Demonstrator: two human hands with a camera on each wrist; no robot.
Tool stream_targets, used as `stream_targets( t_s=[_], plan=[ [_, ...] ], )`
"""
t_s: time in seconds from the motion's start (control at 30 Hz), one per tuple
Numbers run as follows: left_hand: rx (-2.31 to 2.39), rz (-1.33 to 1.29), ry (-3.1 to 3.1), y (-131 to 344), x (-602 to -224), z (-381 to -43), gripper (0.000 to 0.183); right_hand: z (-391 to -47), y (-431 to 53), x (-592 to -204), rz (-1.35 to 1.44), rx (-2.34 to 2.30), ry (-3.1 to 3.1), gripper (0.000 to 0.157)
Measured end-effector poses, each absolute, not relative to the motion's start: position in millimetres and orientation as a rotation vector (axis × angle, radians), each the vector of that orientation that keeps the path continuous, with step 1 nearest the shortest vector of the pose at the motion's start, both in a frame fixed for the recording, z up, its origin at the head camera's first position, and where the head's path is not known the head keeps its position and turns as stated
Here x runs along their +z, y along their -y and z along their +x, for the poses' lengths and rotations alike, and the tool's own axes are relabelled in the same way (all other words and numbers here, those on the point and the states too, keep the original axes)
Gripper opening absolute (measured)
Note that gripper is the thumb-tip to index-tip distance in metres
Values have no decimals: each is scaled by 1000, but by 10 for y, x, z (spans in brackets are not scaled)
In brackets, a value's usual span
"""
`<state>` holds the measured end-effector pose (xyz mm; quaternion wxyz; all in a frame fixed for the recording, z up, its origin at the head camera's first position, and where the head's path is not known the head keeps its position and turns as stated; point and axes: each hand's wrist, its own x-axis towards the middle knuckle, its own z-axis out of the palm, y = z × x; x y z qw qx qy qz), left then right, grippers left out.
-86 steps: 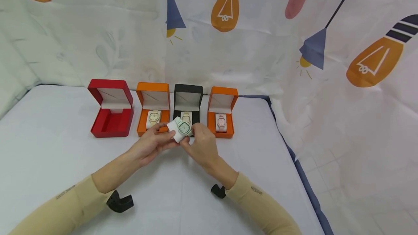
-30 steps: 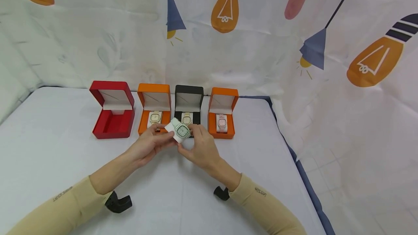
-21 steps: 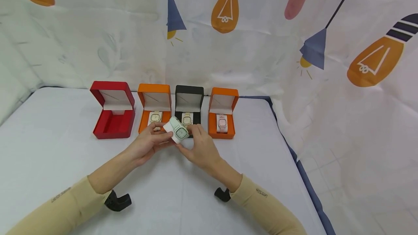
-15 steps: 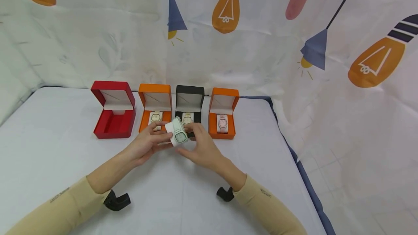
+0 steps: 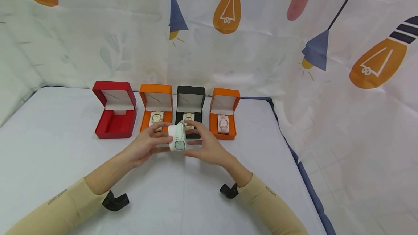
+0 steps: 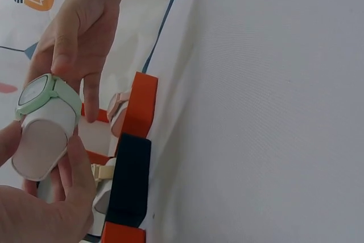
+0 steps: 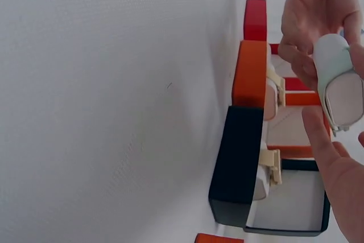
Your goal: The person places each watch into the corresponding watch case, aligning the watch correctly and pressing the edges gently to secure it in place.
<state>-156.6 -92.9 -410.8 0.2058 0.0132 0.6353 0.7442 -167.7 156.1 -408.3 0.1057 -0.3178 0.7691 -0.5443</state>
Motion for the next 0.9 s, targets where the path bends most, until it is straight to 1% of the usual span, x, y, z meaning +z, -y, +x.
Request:
stream_targets(
  t_s=[0.23,0.5,0.9],
  plan=[
    [2055,96,-1804,939,-4138,-1557,63,-1690,-1550,-4107,-921,-1615,-2242,94],
    [2061,108,-1825,945,-4126,-1535,57,-1683,-1549,-4110,-929,-1677,-2210,92],
    [2040,119,-1865,951,-4151,-1518,55,-1644,-1534,-4146,-864,-1685,-2221,91]
  ],
)
